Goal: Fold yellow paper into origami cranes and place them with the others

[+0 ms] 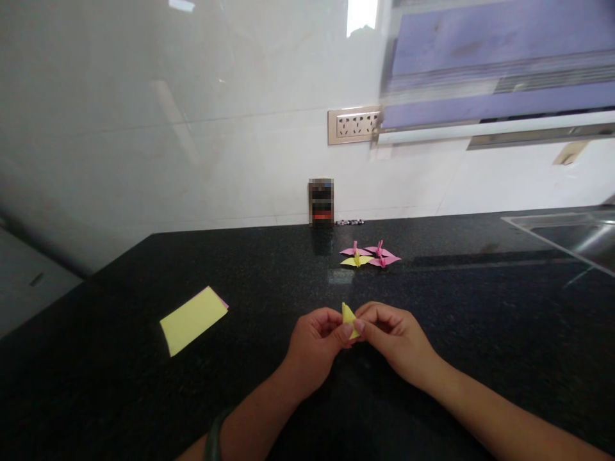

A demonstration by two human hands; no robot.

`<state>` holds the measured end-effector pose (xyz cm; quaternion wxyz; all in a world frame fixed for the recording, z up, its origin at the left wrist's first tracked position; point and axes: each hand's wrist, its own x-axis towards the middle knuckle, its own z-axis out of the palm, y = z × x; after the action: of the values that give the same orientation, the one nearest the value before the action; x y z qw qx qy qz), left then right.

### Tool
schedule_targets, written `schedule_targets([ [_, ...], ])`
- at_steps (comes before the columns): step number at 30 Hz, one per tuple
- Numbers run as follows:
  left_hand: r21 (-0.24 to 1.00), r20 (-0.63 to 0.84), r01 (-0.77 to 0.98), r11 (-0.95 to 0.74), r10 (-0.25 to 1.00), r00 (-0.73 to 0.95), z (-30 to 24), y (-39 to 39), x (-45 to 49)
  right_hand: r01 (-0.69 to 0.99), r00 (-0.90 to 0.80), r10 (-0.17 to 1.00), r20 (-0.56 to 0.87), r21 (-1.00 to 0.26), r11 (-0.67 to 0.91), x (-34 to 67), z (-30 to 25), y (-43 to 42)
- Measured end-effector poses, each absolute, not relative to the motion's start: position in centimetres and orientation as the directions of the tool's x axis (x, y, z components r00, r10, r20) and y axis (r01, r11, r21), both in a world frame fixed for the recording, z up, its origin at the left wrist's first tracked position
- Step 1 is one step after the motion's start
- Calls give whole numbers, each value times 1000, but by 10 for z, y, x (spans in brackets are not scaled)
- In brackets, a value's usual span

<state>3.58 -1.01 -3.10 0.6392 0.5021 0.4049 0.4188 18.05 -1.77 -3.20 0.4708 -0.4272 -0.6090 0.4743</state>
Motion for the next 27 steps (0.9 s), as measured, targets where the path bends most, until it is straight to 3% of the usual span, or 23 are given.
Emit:
schedule_targets([
  [5, 986, -76, -119, 117, 949, 306, -28, -9, 33, -56, -184, 982, 37, -998, 27, 178, -35, -17],
  [8, 987, -73, -119, 110, 957, 281, -26, -9, 33, -22, -265, 964, 5, -1000, 0, 177, -36, -17],
  [20, 999, -1, -37, 10, 968, 250, -33, -9, 32, 218, -275, 957, 92, -964, 156, 177, -32, -22],
  [27, 979, -59, -174, 105, 966, 251, -30, -9, 28, 271, -369, 924, 97, -940, 206, 175, -33, -26],
])
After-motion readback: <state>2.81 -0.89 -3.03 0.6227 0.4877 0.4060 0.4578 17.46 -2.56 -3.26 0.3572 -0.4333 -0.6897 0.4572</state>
